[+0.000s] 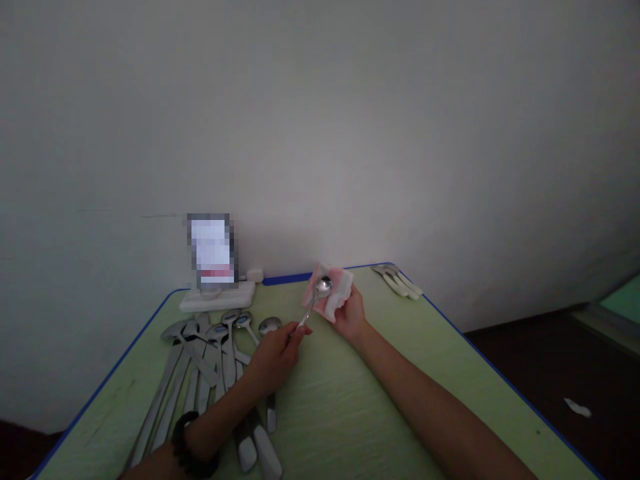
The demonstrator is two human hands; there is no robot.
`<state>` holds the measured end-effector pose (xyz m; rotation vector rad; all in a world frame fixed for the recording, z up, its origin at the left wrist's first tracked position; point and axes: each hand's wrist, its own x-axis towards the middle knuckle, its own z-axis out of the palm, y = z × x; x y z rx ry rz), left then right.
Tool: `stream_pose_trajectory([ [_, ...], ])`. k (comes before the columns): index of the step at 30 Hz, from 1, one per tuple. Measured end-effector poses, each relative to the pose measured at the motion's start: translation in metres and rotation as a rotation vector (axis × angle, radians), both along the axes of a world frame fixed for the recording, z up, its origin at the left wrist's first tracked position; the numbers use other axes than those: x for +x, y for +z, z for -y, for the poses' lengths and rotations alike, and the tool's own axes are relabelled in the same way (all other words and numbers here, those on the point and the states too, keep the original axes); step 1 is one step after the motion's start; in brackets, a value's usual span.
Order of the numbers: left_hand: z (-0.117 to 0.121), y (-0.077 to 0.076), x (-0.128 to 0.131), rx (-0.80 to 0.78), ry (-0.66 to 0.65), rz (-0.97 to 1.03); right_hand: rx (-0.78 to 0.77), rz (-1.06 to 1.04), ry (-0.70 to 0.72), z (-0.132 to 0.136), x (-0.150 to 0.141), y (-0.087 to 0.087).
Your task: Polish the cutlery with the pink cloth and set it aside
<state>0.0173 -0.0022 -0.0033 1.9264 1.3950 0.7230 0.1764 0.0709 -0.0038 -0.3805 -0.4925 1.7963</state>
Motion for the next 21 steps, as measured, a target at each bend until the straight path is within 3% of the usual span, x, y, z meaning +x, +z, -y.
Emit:
stream_pose_trajectory([
  [14, -0.002, 0.002, 0.002, -0.047, 0.033, 0.041, 0.005, 0.083, 0.08, 0.011, -0.007, 0.006],
  [21, 0.0, 0.001, 0.001, -0.029, 0.012, -0.044, -0.014, 0.322, -0.111, 0.009, -0.013, -0.007],
])
